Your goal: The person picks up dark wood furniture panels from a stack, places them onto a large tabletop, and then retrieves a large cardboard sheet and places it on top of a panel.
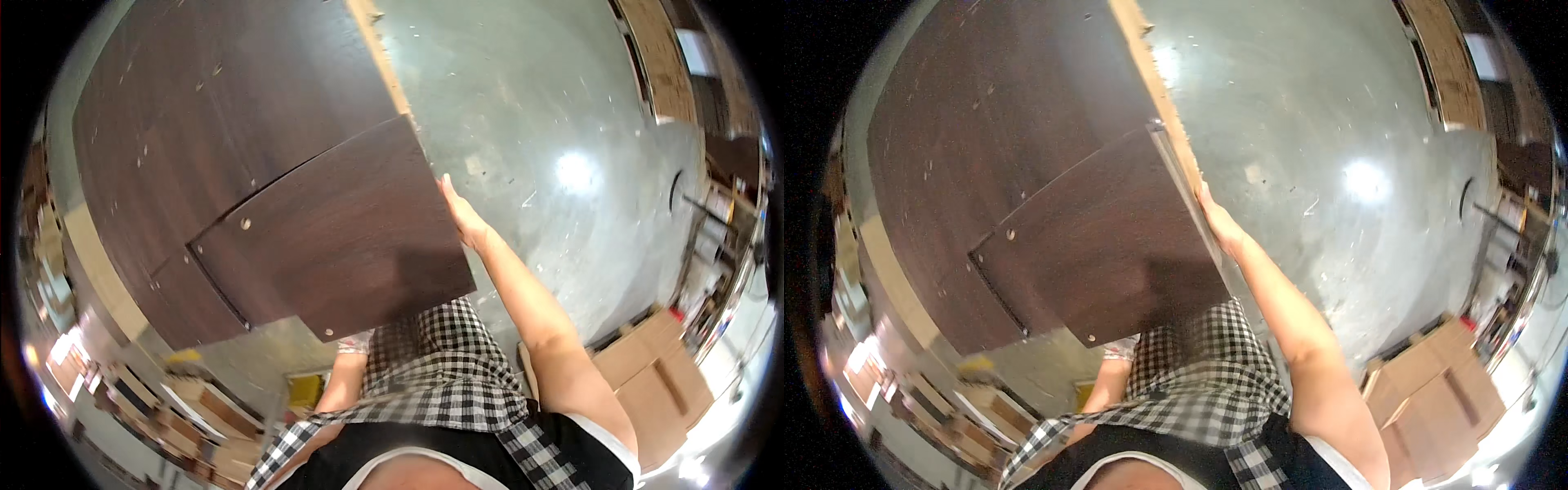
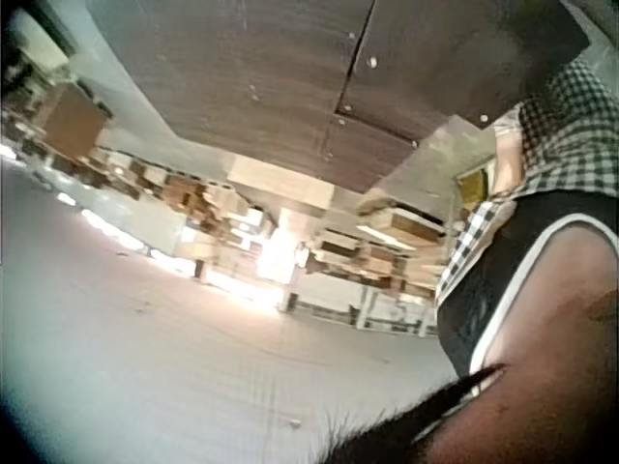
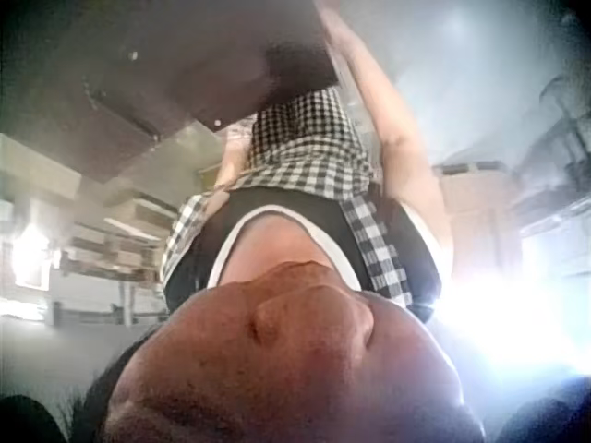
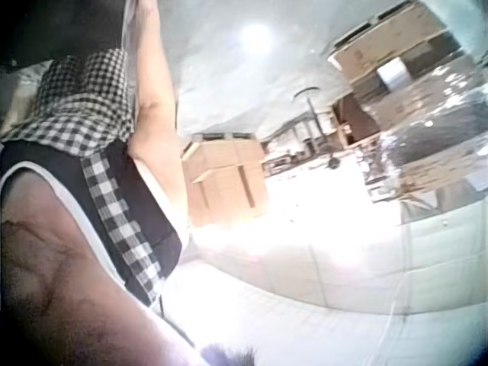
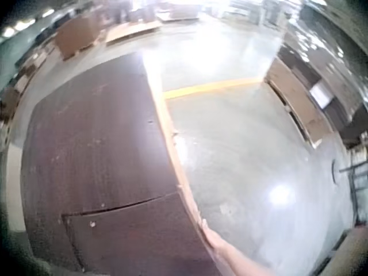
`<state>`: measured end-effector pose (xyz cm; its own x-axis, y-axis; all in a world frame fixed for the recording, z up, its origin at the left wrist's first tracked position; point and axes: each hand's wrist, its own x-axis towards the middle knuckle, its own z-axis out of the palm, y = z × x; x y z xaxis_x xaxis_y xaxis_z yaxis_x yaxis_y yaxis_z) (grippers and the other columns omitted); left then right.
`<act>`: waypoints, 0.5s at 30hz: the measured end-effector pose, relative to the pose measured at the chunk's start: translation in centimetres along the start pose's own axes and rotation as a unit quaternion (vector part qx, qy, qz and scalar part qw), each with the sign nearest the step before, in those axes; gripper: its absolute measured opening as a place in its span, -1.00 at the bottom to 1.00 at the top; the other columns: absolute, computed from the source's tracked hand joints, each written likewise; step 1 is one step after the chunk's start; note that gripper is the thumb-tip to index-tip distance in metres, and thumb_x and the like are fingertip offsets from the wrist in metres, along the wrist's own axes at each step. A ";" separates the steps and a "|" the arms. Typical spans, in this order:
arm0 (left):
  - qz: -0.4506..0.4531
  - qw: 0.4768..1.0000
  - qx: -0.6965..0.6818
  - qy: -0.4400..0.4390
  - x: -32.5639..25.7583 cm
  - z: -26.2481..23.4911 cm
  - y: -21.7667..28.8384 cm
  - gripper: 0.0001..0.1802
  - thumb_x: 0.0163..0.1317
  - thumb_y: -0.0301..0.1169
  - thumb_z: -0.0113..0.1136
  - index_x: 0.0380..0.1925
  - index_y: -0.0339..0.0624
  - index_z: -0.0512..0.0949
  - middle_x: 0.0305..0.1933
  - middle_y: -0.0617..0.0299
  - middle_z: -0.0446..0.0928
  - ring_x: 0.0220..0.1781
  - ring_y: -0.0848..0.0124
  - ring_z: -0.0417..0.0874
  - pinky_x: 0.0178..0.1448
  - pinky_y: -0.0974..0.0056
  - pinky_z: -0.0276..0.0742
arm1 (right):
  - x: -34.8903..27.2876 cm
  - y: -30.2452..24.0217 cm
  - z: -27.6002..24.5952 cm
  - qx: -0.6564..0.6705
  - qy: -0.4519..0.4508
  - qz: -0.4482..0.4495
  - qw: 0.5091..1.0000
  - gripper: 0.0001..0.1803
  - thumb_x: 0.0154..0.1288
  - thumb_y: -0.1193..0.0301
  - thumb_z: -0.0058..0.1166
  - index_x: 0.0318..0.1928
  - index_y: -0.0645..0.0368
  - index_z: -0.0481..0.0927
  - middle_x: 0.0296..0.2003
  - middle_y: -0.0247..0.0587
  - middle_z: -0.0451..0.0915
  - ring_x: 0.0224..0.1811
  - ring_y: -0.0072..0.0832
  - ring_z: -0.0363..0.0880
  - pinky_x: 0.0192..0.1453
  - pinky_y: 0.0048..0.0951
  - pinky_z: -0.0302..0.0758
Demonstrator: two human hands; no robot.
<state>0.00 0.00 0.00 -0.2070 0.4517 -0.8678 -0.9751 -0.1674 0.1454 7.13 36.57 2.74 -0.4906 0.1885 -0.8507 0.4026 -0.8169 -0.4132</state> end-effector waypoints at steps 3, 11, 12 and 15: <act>-0.008 0.999 0.041 0.014 -0.5 -0.6 0.5 -0.43 0.37 0.00 -0.21 0.26 -0.07 0.24 0.29 0.17 0.30 0.27 0.18 0.33 0.31 0.08 0.29 | -0.1 -1.7 -1.4 0.028 0.066 -0.068 0.995 -0.07 0.33 -0.27 -0.50 0.41 0.24 -0.15 0.45 -0.16 -0.24 0.50 -0.36 -0.34 0.50 -0.35 -0.31; -0.014 0.993 0.115 0.033 0.1 -0.3 2.3 -0.45 0.37 -0.01 -0.20 0.24 -0.07 0.27 0.27 0.18 0.32 0.25 0.19 0.36 0.29 0.09 0.32 | 4.4 1.8 -0.1 -0.058 -0.002 -0.109 0.992 -0.14 0.37 -0.22 -0.52 0.41 0.18 -0.07 0.44 -0.16 -0.11 0.50 -0.38 -0.28 0.50 -0.43 -0.31; -0.009 0.993 0.116 0.034 0.4 -0.2 2.2 -0.45 0.37 -0.02 -0.20 0.24 -0.07 0.27 0.27 0.18 0.32 0.24 0.19 0.36 0.29 0.09 0.32 | 3.9 1.4 -0.2 -0.059 -0.004 -0.101 0.993 -0.14 0.36 -0.22 -0.52 0.41 0.18 -0.06 0.43 -0.15 -0.09 0.50 -0.38 -0.26 0.50 -0.43 -0.29; -0.008 0.992 0.123 0.040 0.1 -0.1 2.1 -0.46 0.37 -0.02 -0.20 0.23 -0.07 0.28 0.26 0.18 0.33 0.24 0.19 0.37 0.28 0.09 0.34 | 2.5 -0.3 -1.2 -0.086 0.043 -0.063 0.993 -0.13 0.35 -0.25 -0.52 0.40 0.16 0.00 0.40 -0.09 0.00 0.47 -0.39 -0.14 0.49 -0.37 -0.15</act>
<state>-2.10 -0.42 0.18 -0.1932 0.3802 -0.9045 -0.9703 0.0627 0.2336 6.76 37.92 0.35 -0.4814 0.3355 -0.8098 0.4716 -0.6796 -0.5619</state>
